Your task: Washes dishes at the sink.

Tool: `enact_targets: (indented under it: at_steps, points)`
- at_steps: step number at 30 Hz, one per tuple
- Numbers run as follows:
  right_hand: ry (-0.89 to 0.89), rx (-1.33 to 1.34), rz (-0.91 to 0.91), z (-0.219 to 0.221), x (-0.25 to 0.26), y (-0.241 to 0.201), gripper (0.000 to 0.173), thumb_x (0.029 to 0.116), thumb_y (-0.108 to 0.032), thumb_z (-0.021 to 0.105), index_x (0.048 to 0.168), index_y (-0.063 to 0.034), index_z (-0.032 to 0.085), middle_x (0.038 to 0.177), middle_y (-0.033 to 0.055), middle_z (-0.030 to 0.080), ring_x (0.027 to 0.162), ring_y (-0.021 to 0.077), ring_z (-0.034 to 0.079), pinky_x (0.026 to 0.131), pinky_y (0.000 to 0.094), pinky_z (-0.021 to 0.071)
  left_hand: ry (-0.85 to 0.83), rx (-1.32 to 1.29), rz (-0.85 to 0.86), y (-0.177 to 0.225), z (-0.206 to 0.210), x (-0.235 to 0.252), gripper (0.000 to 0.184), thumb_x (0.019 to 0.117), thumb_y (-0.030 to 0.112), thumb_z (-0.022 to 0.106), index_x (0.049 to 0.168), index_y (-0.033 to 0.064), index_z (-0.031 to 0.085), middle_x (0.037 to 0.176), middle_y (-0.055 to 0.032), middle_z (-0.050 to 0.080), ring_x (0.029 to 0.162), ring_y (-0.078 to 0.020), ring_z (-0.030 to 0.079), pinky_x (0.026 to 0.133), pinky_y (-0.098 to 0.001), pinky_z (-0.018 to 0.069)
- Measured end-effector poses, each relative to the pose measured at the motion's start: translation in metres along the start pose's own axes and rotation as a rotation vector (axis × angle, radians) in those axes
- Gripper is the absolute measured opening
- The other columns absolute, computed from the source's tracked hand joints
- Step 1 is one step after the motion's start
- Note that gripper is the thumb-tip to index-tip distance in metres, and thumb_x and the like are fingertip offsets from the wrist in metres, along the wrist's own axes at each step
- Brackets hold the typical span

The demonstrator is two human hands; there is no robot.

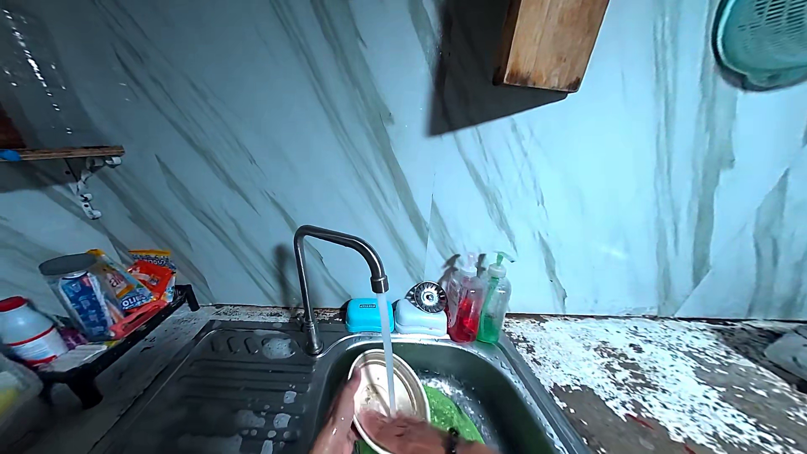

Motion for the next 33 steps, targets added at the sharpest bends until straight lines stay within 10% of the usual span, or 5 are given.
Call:
enact_targets:
  at_steps: [4, 11, 18, 25, 33]
  points:
    - [0.054, -0.015, 0.098, -0.005, 0.009, 0.041, 0.067, 0.1100, -0.043, 0.033, 0.160, 0.0017, 0.029, 0.170, 0.0208, 0.018, 0.160, 0.0361, 0.003, 0.121, 0.0666, -0.0147, -0.020, 0.007, -0.109, -0.002, 0.004, -0.001, 0.053, 0.1118, 0.046, 0.028, 0.147, 0.0104, 0.044, 0.118, -0.0220, 0.065, 0.094, -0.0324, 0.068, 0.076, -0.0465, 0.0566]
    - [0.063, 0.096, 0.249, -0.010, 0.008, -0.010, 0.047, 0.1094, -0.017, 0.046, 0.153, -0.0001, 0.042, 0.128, 0.0335, 0.063, 0.121, 0.0491, 0.062, 0.105, 0.0620, 0.0455, 0.014, 0.064, -0.078, 0.004, 0.013, 0.007, 0.071, 0.1076, 0.061, 0.021, 0.154, 0.0090, 0.038, 0.138, -0.0276, 0.054, 0.113, -0.0404, 0.060, 0.087, -0.0571, 0.0500]
    - [0.756, 1.125, 0.607, -0.023, 0.013, 0.013, 0.030, 0.1113, -0.016, 0.042, 0.121, 0.0041, 0.062, 0.101, 0.0137, 0.066, 0.090, 0.0182, 0.063, 0.084, 0.0372, 0.0513, -0.027, 0.818, 0.562, -0.001, 0.064, 0.003, 0.051, 0.1117, 0.030, 0.029, 0.141, 0.0026, 0.060, 0.148, -0.0164, 0.056, 0.144, -0.0300, 0.045, 0.122, -0.0499, 0.0271]
    - [0.692, 1.066, 0.768, -0.048, -0.036, 0.011, 0.042, 0.1137, -0.025, 0.036, 0.134, 0.0057, 0.057, 0.124, 0.0230, 0.061, 0.112, 0.0278, 0.059, 0.098, 0.0450, 0.0463, -0.232, 0.405, -0.008, -0.023, 0.035, 0.042, 0.061, 0.1126, 0.044, 0.022, 0.146, 0.0011, 0.047, 0.144, -0.0211, 0.053, 0.132, -0.0297, 0.052, 0.109, -0.0494, 0.0417]
    - [1.073, 0.871, 0.726, -0.154, -0.194, 0.051, 0.038, 0.1124, -0.030, 0.037, 0.120, -0.0046, 0.063, 0.089, 0.0075, 0.066, 0.075, 0.0144, 0.064, 0.067, 0.0342, 0.0538, 0.138, 1.406, -0.090, -0.060, 0.018, 0.065, 0.100, 0.0818, 0.041, 0.082, 0.155, -0.0057, 0.031, 0.154, -0.0327, 0.038, 0.141, -0.0450, 0.042, 0.113, -0.0554, 0.0389]
Point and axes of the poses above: each hand's wrist, its own x-axis towards the middle knuckle, its own z-axis out of the palm, y = z × x, the point moved 2 cm from there along x, towards the middle knuckle
